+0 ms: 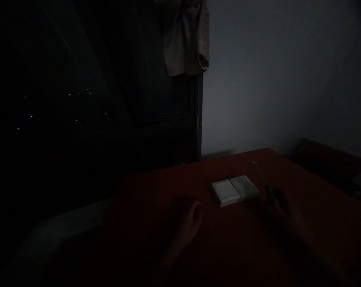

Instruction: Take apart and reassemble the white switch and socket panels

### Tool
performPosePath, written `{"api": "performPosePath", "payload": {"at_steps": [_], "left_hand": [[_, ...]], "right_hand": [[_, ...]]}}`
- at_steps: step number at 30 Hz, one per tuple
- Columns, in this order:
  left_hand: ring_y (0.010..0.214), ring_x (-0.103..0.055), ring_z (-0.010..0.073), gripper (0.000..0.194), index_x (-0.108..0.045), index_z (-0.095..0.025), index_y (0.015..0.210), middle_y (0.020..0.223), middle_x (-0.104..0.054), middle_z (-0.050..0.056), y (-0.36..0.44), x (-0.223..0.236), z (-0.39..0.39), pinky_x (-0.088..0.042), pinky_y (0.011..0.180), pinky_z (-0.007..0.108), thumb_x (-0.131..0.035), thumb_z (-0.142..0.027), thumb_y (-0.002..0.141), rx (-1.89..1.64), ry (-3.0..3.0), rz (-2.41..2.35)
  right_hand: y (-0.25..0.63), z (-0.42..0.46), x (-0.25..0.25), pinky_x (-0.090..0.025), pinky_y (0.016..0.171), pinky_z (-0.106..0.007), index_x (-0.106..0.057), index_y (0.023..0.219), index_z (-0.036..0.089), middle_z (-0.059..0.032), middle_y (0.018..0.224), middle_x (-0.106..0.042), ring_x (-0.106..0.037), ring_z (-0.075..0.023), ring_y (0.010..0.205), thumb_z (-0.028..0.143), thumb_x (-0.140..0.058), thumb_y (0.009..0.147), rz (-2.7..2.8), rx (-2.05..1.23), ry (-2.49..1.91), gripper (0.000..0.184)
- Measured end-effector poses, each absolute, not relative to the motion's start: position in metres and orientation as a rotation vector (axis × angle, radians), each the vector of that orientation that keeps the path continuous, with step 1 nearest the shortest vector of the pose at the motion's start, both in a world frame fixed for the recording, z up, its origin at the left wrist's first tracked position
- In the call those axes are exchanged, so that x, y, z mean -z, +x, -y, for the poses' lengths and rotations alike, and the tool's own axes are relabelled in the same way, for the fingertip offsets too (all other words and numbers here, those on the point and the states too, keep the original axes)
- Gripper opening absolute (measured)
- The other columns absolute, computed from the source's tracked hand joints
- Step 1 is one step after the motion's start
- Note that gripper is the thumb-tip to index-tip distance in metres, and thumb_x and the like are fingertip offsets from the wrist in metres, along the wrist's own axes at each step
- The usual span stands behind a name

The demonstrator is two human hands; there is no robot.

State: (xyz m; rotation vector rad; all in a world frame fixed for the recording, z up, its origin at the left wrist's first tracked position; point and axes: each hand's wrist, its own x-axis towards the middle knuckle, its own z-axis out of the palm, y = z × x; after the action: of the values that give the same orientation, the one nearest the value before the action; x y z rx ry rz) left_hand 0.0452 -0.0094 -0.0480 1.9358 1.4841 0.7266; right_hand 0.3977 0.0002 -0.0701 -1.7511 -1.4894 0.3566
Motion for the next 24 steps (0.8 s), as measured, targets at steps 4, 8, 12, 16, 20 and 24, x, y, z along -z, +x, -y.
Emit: {"api": "performPosePath", "payload": {"at_steps": [4,8,12,16,20,24], "left_hand": [[0.128,-0.041,0.0251,0.053,-0.044,-0.024,0.131,0.140,-0.043,0.008,0.063,0.041,-0.006,-0.033,0.108,0.039,-0.060,-0.031,0.082,-0.743,2.005,-1.372],[0.135,-0.030,0.0279,0.075,-0.034,-0.024,0.138,0.144,-0.032,0.009,0.088,0.034,-0.029,-0.026,0.112,0.044,-0.071,-0.030,0.073,-0.817,2.085,-1.249],[0.134,-0.028,0.0292,0.080,-0.036,-0.023,0.136,0.145,-0.029,0.010,0.114,0.036,-0.050,-0.024,0.112,0.043,-0.076,-0.032,0.068,-0.827,2.117,-1.211],[0.126,-0.039,0.0283,0.075,-0.040,-0.023,0.133,0.137,-0.040,0.010,0.128,0.042,-0.061,-0.032,0.107,0.041,-0.076,-0.028,0.067,-0.773,2.118,-1.169],[0.123,-0.042,0.0272,0.074,-0.041,-0.023,0.133,0.133,-0.042,0.008,0.124,0.042,-0.061,-0.035,0.105,0.039,-0.075,-0.023,0.067,-0.732,2.105,-1.156],[0.124,-0.042,0.0258,0.075,-0.040,-0.023,0.134,0.134,-0.040,0.007,0.101,0.036,-0.048,-0.035,0.106,0.037,-0.074,-0.022,0.067,-0.706,2.085,-1.174]], "right_hand": [[0.413,-0.034,0.060,-0.050,0.064,-0.033,-0.061,0.110,0.011,-0.0135,0.093,-0.070,-0.065,-0.0259,0.077,0.048,-0.050,0.076,1.333,-0.543,-1.840,0.052],[0.414,-0.053,0.057,-0.047,0.059,-0.030,-0.069,0.095,0.014,-0.0087,0.080,-0.072,-0.067,-0.0260,0.073,0.048,-0.056,0.071,1.316,-0.618,-1.873,0.044],[0.404,-0.056,0.059,-0.044,0.051,-0.027,-0.070,0.092,0.016,-0.0041,0.066,-0.070,-0.065,-0.0221,0.061,0.052,-0.056,0.070,1.297,-0.715,-1.863,0.045],[0.397,-0.056,0.063,-0.042,0.046,-0.026,-0.070,0.084,0.014,-0.0043,0.060,-0.068,-0.062,-0.0197,0.054,0.052,-0.057,0.070,1.267,-0.819,-1.850,0.043],[0.386,-0.053,0.062,-0.041,0.046,-0.025,-0.068,0.084,0.014,-0.0039,0.060,-0.066,-0.060,-0.0179,0.053,0.050,-0.056,0.071,1.255,-0.881,-1.818,0.040],[0.365,-0.046,0.061,-0.041,0.047,-0.024,-0.067,0.086,0.015,-0.0033,0.064,-0.066,-0.060,-0.0170,0.055,0.050,-0.055,0.074,1.280,-0.930,-1.780,0.039]]}}
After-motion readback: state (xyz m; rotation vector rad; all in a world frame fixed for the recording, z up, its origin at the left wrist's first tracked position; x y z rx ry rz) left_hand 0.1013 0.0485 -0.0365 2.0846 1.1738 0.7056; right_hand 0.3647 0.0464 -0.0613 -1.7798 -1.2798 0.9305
